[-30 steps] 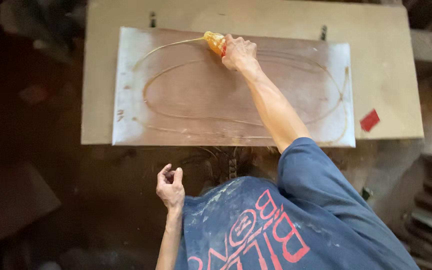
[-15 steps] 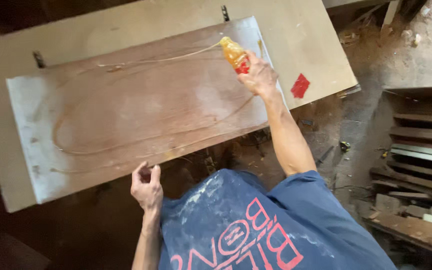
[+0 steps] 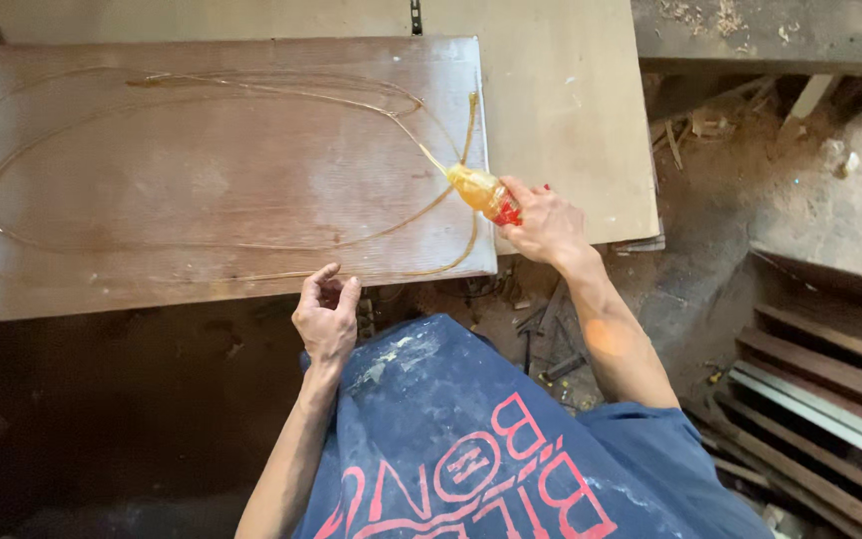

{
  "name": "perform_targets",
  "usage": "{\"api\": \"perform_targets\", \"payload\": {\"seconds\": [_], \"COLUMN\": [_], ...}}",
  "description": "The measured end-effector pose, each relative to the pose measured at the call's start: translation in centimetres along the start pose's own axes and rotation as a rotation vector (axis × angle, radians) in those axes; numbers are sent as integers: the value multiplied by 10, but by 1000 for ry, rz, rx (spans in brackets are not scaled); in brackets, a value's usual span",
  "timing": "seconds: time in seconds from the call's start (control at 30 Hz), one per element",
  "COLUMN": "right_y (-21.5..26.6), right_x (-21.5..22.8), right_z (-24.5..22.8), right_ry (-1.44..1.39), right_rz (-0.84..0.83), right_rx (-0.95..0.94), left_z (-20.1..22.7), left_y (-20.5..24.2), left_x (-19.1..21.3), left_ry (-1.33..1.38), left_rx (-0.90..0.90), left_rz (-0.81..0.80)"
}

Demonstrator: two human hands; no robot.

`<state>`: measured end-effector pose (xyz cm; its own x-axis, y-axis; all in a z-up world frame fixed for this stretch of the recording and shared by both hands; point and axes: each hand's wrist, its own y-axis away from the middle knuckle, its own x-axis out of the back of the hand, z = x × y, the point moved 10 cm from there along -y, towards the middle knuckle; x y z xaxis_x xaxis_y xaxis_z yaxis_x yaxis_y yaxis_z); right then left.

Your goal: The person applies a yellow liquid finish from a bottle onto a rectangular wooden board and spreads it evenly with a small red pad. The person repeatedly pours more finish and wipes the surface to cover the entire board.

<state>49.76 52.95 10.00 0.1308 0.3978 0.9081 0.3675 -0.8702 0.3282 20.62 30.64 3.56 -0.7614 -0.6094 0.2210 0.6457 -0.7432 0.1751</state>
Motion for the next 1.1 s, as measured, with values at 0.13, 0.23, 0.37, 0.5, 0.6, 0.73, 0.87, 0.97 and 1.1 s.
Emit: {"api": "perform_targets", "payload": {"seconds": [0.13,0.23,0.37,0.5,0.6,0.73,0.87,0.97,1.1], "right_y": [7,19,41,49,28,-9,-9,8,29], "right_x": [63,147,250,278,233,94,3,9,98], "right_z": [-1,-22,-46,-49,-61,-55,-19,12,18], "right_ry": [-514,-597,-590,-495,-459,-163,-43,-168,-505], "right_rz": [116,266,485,560,417,113,-80,-128,36], "right_rx": [175,444,762,792,782,472,326,272,401], "left_z": [13,28,54,53,46,29,15,11,19], "left_y": [8,9,3,7,15,29,36,36,29], "left_x": [-14,-26,-45,-52,-51,-50,-52,-54,-77], "left_ry": [-54,-66,-36,56,48,35,5,-22,-50], "left_rx": [-23,-43,-120,-99,-109,-71,-36,-29,-23], "left_rz": [53,74,59,120,153,159,136,131,53]}}
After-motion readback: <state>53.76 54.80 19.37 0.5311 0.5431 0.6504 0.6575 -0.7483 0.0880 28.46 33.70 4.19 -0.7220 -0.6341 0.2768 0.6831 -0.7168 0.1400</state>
